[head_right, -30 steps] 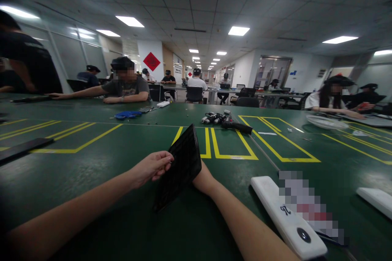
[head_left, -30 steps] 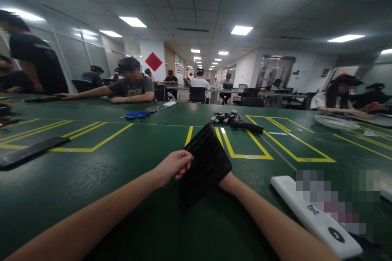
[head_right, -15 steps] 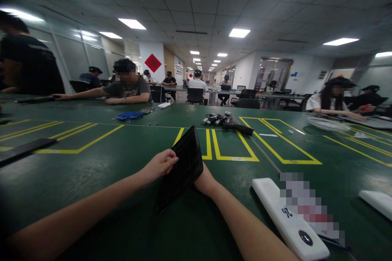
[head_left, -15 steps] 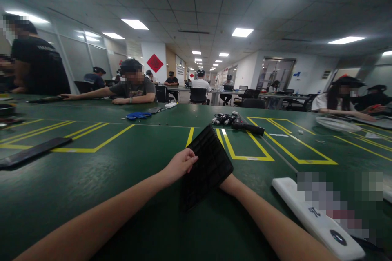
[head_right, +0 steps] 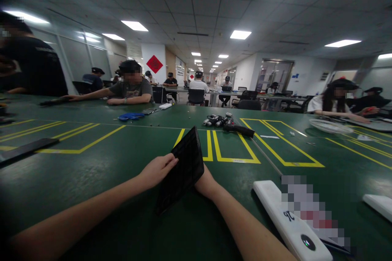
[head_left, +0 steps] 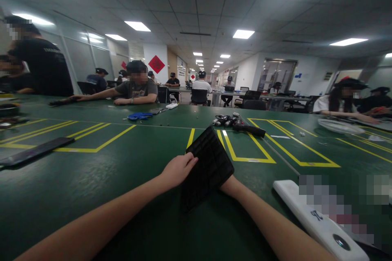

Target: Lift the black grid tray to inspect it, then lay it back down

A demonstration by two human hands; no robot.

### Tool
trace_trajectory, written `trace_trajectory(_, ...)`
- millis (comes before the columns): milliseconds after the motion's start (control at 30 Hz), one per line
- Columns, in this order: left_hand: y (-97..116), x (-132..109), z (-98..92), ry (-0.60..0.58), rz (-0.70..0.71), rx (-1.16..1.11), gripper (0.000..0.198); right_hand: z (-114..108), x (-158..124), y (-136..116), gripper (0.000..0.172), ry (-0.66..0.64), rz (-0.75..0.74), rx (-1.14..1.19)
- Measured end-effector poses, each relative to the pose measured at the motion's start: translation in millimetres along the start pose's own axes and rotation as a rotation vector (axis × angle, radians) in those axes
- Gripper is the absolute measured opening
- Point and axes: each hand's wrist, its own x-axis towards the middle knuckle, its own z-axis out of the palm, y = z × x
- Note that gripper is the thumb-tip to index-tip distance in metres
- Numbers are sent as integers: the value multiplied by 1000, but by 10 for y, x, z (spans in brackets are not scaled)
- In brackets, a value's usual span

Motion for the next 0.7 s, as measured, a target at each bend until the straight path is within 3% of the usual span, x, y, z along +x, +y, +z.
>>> trace_trajectory(100, 0, -3, -2, 24, 3, -2, 33, 1, -7, -4, 34, -8, 13, 0)
trace_trajectory(300, -29, 4, -23, 62, 106, -177, 17, 10, -6, 3, 37, 4, 18, 17)
trace_trajectory(367, -51, 39, -7, 26, 20, -380, 12, 14, 6, 5, 36, -6, 25, 25)
trace_trajectory(467, -91, 98, 8, -44, -235, -829, 10, 19, 21, -7, 34, -30, 19, 47)
trace_trajectory(533, -117, 116, -7, -88, -328, -993, 14, 23, 23, -16, 35, -27, 16, 64)
trace_trajectory(600, -138, 111, -33, -147, -309, -927, 24, 24, 19, -16, 36, -15, 18, 65)
trace_trajectory(700, -154, 81, -58, -202, -157, -638, 47, 23, 9, 1, 40, -2, 5, 38)
